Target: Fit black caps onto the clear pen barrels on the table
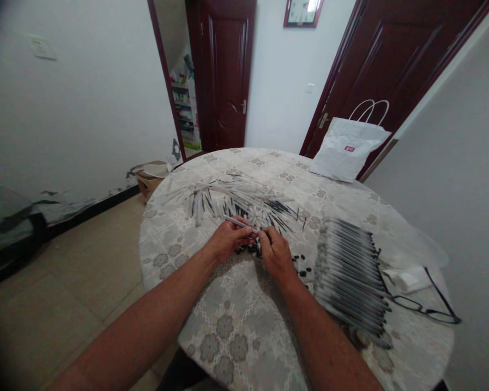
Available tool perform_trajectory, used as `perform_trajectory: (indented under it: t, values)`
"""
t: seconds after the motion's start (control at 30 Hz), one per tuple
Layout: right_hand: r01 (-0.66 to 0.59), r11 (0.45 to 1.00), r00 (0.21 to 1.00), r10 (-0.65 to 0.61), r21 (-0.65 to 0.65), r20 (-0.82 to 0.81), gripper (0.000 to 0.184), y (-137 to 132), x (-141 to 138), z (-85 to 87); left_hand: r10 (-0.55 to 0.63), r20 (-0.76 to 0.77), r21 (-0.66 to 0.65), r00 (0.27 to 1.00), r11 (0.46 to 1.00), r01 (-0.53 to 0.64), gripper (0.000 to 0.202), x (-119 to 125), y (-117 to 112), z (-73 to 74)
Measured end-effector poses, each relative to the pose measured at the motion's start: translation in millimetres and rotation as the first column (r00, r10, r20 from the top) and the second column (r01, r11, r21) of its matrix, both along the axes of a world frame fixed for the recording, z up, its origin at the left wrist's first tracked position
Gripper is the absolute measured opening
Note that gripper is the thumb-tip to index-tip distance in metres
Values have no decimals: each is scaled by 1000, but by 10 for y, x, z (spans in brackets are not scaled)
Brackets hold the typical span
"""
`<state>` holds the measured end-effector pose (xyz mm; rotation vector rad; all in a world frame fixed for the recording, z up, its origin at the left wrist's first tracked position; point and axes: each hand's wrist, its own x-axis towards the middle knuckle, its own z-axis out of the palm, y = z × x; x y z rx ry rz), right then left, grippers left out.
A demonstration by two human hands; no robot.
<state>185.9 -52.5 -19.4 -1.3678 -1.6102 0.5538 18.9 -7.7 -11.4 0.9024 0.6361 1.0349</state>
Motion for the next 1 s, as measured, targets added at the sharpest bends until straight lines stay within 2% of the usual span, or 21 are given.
perform_trajectory:
  t: [0.13, 0.23, 0.3, 0.37, 0.53, 0.6, 0.67, 0.77, 0.93, 1.0]
  values:
    - [-5, 999, 999, 3, -54, -35, 45, 15, 11, -41, -22, -11, 4, 1000, 1000, 22, 34, 4, -14, 10]
    - [4, 1000, 997, -5, -18, -80, 34, -3, 14, -28, 7, 6, 3, 1000, 1000, -7, 33, 11, -10, 9]
    - [6, 1000, 997, -5, 16, -73, 25, -17, 10, -4, 22, 20, 0, 1000, 1000, -22, 33, 13, -3, 1]
    - [9, 1000, 999, -8, 21, -39, 23, -21, 5, 10, 17, 24, 1, 1000, 1000, -17, 34, 12, 4, -9]
    - [-3, 999, 999, 1, -49, -33, 41, 9, 4, -25, -21, -2, 8, 1000, 1000, 21, 33, 7, 3, -16]
    - [-7, 998, 997, 3, -56, -74, 40, 9, 8, -30, -2, -2, 14, 1000, 1000, 2, 32, 8, 1, -13]
    - [-11, 999, 996, 8, -34, -92, 31, -3, 10, -18, 14, 6, 26, 1000, 1000, -14, 30, 9, 3, -14]
    - [-6, 1000, 999, 6, -6, -50, 23, -21, 10, 11, 12, 8, 37, 1000, 999, -12, 30, 9, 9, -23]
    - [-43, 997, 999, 42, -57, -28, 39, -12, 11, -9, -8, 1, 22, 1000, 1000, 8, 34, 13, 1, -26]
    - [-37, 997, 998, 34, -62, -53, 38, -12, 12, -25, -6, -8, 18, 1000, 1000, 6, 34, 15, -6, -18]
